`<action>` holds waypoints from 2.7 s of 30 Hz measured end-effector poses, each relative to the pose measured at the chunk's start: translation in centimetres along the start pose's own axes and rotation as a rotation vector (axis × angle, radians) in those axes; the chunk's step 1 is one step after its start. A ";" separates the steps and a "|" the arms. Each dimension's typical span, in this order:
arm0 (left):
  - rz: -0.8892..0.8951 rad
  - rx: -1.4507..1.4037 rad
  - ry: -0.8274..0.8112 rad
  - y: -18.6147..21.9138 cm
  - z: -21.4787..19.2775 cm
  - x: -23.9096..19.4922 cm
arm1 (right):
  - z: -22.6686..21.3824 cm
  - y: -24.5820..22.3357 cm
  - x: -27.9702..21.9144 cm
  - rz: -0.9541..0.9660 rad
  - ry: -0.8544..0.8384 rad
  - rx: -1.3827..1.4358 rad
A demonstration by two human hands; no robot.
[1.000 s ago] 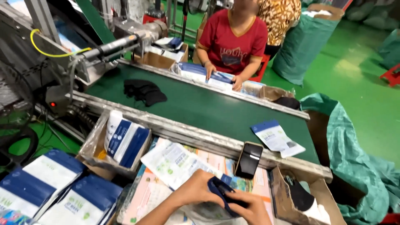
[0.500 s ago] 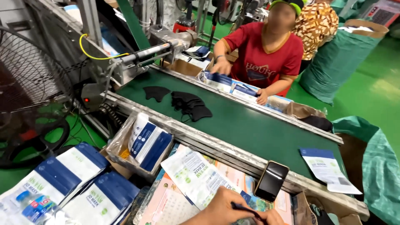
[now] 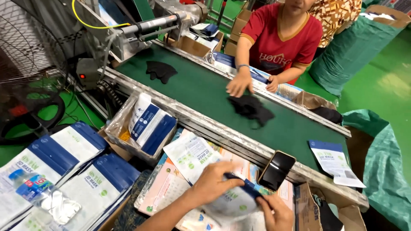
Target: The recorder picks up face masks from a conveyor belt and inserts them into blue retail pouches.
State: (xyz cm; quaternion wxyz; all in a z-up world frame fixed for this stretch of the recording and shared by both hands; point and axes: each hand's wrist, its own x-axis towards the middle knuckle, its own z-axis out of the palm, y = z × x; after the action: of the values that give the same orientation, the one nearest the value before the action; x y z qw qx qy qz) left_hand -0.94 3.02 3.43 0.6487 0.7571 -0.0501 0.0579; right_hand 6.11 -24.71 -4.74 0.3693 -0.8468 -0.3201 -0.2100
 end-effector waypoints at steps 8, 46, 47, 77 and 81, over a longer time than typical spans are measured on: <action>0.271 0.399 0.478 -7.1 -2.7 -1.9 | -8.0 9.3 4.8 0.547 0.451 1.103; 0.147 0.808 0.238 -15.7 -6.4 -4.9 | 13.7 -3.9 -0.7 0.475 -0.083 0.111; 0.145 0.788 0.215 -15.4 -6.5 -5.1 | 13.6 -4.1 -0.7 0.536 -0.071 0.141; 0.185 1.074 0.367 -11.7 -27.6 2.1 | 14.0 -2.8 -1.7 0.461 -0.003 0.019; -0.047 0.965 0.301 -6.7 -30.3 -2.6 | 13.7 -3.6 -1.1 0.475 -0.014 0.024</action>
State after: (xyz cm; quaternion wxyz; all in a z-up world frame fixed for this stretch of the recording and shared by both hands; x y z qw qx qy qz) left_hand -3.17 33.95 1.08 0.2262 0.9549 0.0934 0.1682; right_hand 4.44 -12.84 -12.38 0.4163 -0.8953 -0.1167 -0.1077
